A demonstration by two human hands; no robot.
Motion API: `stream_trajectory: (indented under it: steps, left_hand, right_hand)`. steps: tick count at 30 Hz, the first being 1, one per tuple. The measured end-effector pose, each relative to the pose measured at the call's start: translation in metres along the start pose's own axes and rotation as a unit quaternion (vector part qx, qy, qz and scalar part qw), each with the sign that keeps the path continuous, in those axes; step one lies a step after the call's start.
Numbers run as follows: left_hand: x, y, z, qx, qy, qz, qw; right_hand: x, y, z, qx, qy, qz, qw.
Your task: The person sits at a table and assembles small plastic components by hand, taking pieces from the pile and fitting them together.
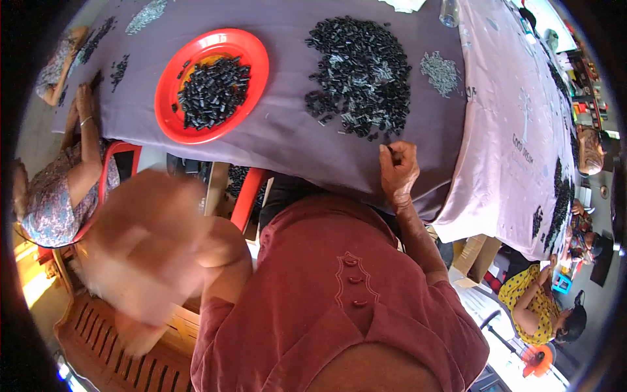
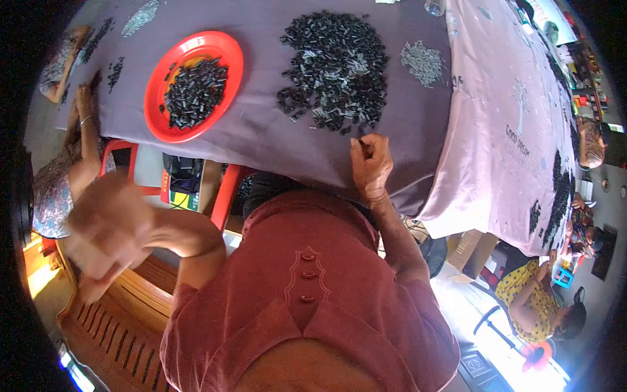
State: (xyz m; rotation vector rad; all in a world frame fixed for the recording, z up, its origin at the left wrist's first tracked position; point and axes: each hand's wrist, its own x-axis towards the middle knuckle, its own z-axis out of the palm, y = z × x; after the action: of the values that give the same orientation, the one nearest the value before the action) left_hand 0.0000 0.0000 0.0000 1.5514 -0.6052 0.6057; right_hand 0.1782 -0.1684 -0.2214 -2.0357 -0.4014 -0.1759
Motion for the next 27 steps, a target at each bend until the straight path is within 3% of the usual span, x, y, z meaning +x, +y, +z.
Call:
stream_trajectory:
  steps: [1,2,3,5,7,8,10,13,17,27]
  left_hand:
    - [0.018,-0.089,-0.034,0.011,-0.004,0.000,1.000]
    - [-0.010,-0.103,-0.007,0.032,0.214,-0.128,0.968]
    - [-0.019,-0.127,-0.001,0.180,0.194,-0.176,0.948]
    - [-0.030,-0.163,0.007,0.270,0.141,-0.309,0.901]
    - [-0.044,-0.198,0.004,0.334,0.103,-0.333,0.876]
    - [-0.052,-0.207,0.006,0.391,0.091,-0.371,0.837]
    - [-0.067,-0.227,0.009,0.484,0.073,-0.314,0.814]
    - [-0.079,-0.239,0.019,0.501,0.069,-0.357,0.786]
    - [-0.088,-0.247,0.023,0.540,0.094,-0.306,0.778]
    - [-0.099,-0.244,0.022,0.588,0.117,-0.250,0.760]
  right_hand:
    - [0.002,0.003,0.000,0.000,0.002,-0.006,1.000]
    - [0.002,0.006,-0.003,0.000,0.002,-0.011,1.000]
    - [0.003,0.008,-0.007,-0.013,-0.003,-0.007,1.000]
    - [0.005,0.016,-0.011,-0.002,-0.007,-0.011,1.000]
    - [0.009,0.023,-0.014,-0.009,-0.023,-0.006,1.000]
    - [0.011,0.026,-0.015,-0.004,-0.023,-0.007,1.000]
    - [0.013,0.030,-0.016,-0.010,-0.025,-0.063,0.998]
    - [0.014,0.031,-0.017,-0.004,-0.032,-0.066,0.997]
    - [0.014,0.037,-0.012,-0.023,-0.024,-0.084,0.996]
    - [0.004,0.014,-0.010,0.016,-0.023,-0.035,0.999]
